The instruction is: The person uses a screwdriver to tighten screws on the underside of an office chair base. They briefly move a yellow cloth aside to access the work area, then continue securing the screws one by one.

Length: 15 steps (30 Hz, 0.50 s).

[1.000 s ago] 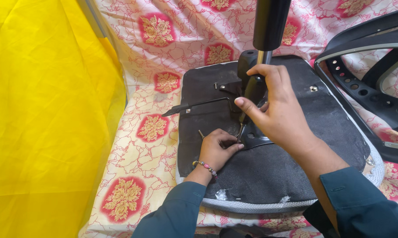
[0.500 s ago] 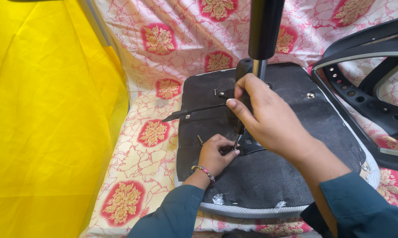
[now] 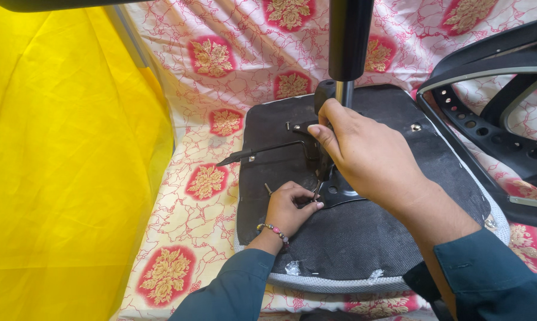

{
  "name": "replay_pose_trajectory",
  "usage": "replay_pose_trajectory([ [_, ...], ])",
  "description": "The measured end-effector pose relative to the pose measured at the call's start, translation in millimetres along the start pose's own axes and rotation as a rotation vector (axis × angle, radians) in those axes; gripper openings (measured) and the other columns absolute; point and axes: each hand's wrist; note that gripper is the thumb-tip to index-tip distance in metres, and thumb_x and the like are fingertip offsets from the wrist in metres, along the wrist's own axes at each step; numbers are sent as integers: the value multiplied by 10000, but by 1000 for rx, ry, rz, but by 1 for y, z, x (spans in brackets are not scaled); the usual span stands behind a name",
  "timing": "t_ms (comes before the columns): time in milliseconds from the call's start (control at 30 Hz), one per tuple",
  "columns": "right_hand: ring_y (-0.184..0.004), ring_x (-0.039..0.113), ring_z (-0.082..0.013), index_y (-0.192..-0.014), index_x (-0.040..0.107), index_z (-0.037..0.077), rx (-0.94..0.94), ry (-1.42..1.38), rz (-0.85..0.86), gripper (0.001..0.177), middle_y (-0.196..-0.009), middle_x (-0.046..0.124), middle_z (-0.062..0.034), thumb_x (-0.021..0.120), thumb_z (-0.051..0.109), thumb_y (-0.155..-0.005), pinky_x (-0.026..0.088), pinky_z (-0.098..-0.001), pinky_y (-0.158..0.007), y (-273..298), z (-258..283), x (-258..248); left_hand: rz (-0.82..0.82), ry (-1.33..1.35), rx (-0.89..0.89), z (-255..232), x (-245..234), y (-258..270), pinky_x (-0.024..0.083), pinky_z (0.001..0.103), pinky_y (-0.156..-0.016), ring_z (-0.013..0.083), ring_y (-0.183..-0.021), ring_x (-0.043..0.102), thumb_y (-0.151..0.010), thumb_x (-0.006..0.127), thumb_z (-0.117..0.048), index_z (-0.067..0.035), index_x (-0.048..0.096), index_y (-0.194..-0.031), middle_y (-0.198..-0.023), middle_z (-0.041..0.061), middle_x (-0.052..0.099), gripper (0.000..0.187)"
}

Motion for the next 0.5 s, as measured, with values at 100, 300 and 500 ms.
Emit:
replay_pose_trajectory([
  [100,-934,653,-424,-1103,511,55,-109,-96,-60,244,-1029,669,-150,560,288,-1049,504,-505,-744,0,-1,-3,-4,-46,18,0,-1,0,581,277,-706,152,-765,691,-707,916,-163,-81,818,-907,-891,36,673,237],
  [300,-968,764,-250,-1203,552,79,-156,-511,-29,397,-1020,736,-105,738,206,-876,585,-395,-825,4,2,-2,4,49,51,-1,-1,0,594,254,-731,125,-798,721,-716,901,-161,-102,816,-918,-909,23,691,227],
  [500,-1021,688,-248,-1123,728,86,-267,-465,-82,203,-1210,618,-146,629,65,-947,559,-383,-873,-2,-1,4,9,24,22,-2,-1,0,575,265,-702,133,-758,696,-709,906,-161,-106,818,-920,-888,33,687,235],
])
Point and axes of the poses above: each hand's wrist, its own y-axis away from the middle knuckle, its own x-axis out of the palm, z = x × y
